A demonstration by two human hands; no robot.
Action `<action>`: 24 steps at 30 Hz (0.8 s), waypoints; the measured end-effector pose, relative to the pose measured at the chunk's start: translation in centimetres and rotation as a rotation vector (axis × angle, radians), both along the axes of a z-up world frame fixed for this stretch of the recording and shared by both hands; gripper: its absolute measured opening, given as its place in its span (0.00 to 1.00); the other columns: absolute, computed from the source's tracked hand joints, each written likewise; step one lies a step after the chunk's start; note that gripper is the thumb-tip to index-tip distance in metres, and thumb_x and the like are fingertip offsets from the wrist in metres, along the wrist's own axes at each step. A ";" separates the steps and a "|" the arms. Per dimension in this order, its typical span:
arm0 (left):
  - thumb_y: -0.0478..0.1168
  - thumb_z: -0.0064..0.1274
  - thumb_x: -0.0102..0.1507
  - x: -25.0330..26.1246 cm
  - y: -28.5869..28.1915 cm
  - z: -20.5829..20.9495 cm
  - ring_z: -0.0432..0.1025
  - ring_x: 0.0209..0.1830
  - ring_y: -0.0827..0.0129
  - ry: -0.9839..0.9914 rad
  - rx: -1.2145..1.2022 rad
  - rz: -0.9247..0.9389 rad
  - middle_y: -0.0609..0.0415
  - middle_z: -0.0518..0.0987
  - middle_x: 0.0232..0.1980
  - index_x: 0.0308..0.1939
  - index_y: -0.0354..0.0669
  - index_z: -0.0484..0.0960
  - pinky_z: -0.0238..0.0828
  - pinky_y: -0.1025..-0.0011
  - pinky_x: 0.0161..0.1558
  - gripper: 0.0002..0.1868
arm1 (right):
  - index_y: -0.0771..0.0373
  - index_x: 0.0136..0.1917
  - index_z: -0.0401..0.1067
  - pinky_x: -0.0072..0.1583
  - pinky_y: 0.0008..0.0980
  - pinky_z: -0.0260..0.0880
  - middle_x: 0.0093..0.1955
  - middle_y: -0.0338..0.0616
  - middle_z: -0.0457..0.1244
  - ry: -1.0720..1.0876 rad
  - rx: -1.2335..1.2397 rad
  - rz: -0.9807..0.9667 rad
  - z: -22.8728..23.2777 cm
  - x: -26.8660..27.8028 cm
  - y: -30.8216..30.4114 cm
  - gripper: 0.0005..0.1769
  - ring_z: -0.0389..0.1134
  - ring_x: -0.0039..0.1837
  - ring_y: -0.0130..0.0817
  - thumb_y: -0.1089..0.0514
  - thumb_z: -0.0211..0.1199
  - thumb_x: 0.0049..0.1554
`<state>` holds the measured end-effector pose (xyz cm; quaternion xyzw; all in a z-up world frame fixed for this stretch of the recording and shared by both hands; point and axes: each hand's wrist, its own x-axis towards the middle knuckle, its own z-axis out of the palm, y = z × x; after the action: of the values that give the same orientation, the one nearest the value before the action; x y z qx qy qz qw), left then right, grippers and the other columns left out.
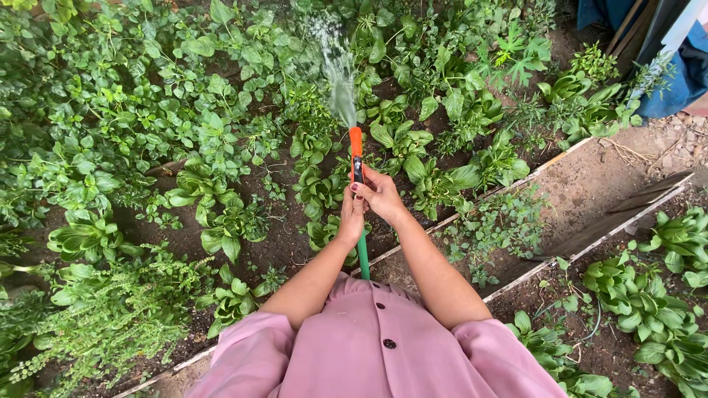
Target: The person waters leafy green plants in raised garden beds using a hose with a spray nozzle. They move along the beds, directing water onto the foliage and soil.
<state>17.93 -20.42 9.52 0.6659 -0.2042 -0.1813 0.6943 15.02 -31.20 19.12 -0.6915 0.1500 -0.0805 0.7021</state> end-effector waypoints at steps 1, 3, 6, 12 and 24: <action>0.70 0.31 0.71 0.0 0.0 -0.2 0.66 0.36 0.71 0.003 -0.013 0.001 0.56 0.70 0.37 0.61 0.41 0.66 0.67 0.69 0.41 0.36 | 0.62 0.72 0.68 0.36 0.24 0.65 0.42 0.31 0.66 -0.003 -0.005 -0.002 0.0 0.1 0.0 0.27 0.63 0.38 0.19 0.63 0.65 0.59; 0.70 0.30 0.70 -0.2 -0.2 -0.4 0.66 0.35 0.72 0.025 -0.019 0.030 0.57 0.70 0.37 0.63 0.42 0.65 0.66 0.70 0.40 0.36 | 0.62 0.72 0.67 0.36 0.24 0.65 0.41 0.31 0.65 0.010 -0.014 0.003 0.0 0.3 0.1 0.28 0.62 0.37 0.20 0.63 0.65 0.59; 0.69 0.32 0.69 -0.4 -0.6 -0.5 0.65 0.35 0.73 0.072 -0.064 0.070 0.57 0.70 0.38 0.63 0.42 0.65 0.66 0.72 0.39 0.36 | 0.63 0.72 0.69 0.36 0.24 0.65 0.40 0.33 0.65 0.035 -0.027 0.017 0.2 0.6 0.2 0.26 0.62 0.37 0.20 0.62 0.65 0.60; 0.67 0.34 0.70 -0.9 -1.0 -0.5 0.65 0.35 0.75 0.191 -0.108 0.146 0.59 0.70 0.38 0.64 0.43 0.66 0.66 0.74 0.38 0.34 | 0.58 0.71 0.69 0.33 0.26 0.63 0.38 0.35 0.65 0.164 -0.077 0.023 1.1 1.2 0.7 0.26 0.60 0.34 0.22 0.59 0.64 0.60; 0.66 0.34 0.70 -1.5 -0.9 -1.6 0.67 0.36 0.74 0.253 -0.123 0.230 0.56 0.74 0.41 0.68 0.44 0.62 0.67 0.73 0.39 0.35 | 0.62 0.66 0.75 0.35 0.27 0.65 0.41 0.34 0.67 0.133 -0.111 0.115 0.5 1.8 1.2 0.20 0.62 0.38 0.21 0.58 0.66 0.61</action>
<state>16.44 -21.32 7.95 0.6130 -0.0485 -0.1701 0.7701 16.85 -29.96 19.66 -0.7407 0.1518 -0.0021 0.6544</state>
